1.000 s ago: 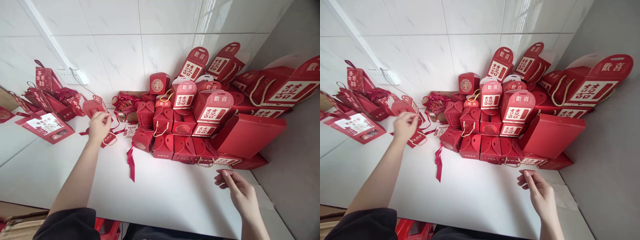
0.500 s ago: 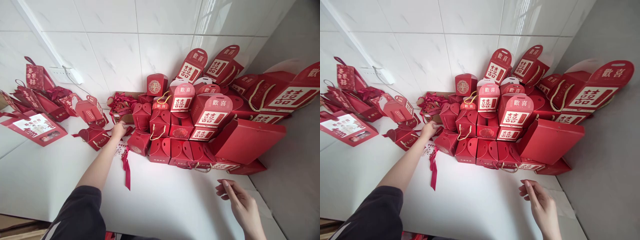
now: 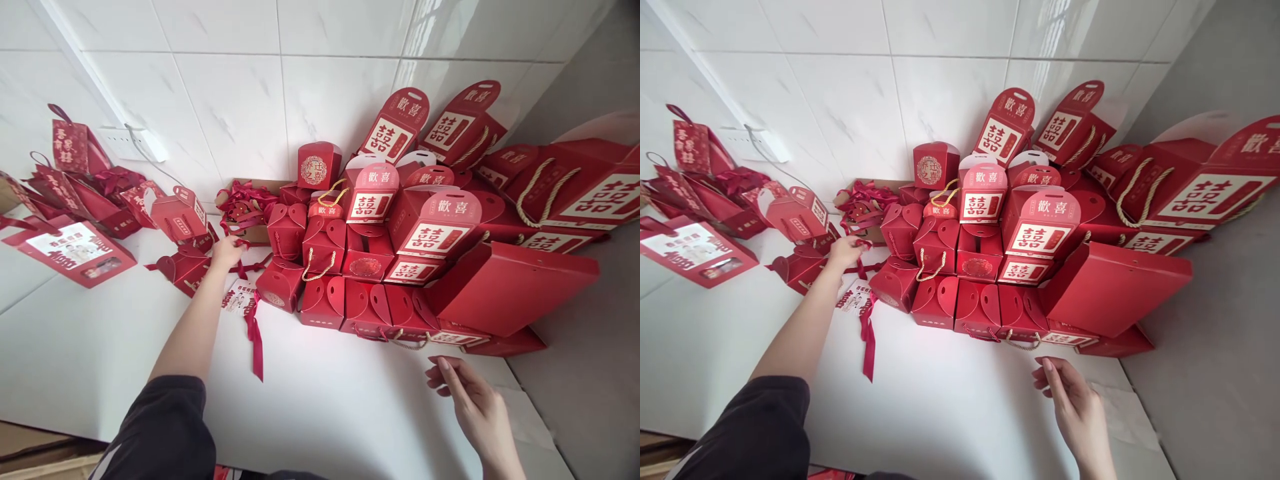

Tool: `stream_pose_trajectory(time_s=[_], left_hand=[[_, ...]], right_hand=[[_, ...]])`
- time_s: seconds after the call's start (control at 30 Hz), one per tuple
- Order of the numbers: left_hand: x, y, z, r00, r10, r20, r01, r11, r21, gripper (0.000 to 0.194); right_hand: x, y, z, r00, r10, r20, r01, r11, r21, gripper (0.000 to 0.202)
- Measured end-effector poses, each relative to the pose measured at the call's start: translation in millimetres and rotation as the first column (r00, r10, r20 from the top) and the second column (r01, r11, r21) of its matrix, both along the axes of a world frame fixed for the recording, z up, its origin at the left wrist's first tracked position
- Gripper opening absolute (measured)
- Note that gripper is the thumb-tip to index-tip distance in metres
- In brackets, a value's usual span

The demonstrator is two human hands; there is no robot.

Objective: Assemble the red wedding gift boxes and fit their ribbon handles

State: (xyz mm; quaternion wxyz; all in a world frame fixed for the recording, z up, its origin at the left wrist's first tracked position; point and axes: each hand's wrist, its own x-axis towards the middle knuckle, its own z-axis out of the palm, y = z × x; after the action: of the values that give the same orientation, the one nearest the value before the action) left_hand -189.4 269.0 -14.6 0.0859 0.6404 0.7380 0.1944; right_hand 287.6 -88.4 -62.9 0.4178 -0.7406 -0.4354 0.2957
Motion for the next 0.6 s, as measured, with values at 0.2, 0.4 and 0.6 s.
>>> stream_pose_trajectory(time_s=[0.2,0.4,0.6], left_hand=[[21,-23,15.7,0.998,0.002,-0.055,0.001,0.998,0.061,0.039],[39,-20,0.2,0.994,-0.111,0.016,0.111,0.96,-0.255,0.021],[22,-23,5.8,0.981,-0.06,0.184,0.103,0.967,-0.233,0.022]], right_hand=[[-3,1,-1.6,0.999,0.026,-0.024,-0.027,1.0,-0.006,0.047],[-9,3,1.8,0.997,0.069,-0.026,-0.069,0.998,0.013,0.045],[-7,-3,4.9,0.998,0.063,-0.012,-0.062,0.996,0.058,0.044]])
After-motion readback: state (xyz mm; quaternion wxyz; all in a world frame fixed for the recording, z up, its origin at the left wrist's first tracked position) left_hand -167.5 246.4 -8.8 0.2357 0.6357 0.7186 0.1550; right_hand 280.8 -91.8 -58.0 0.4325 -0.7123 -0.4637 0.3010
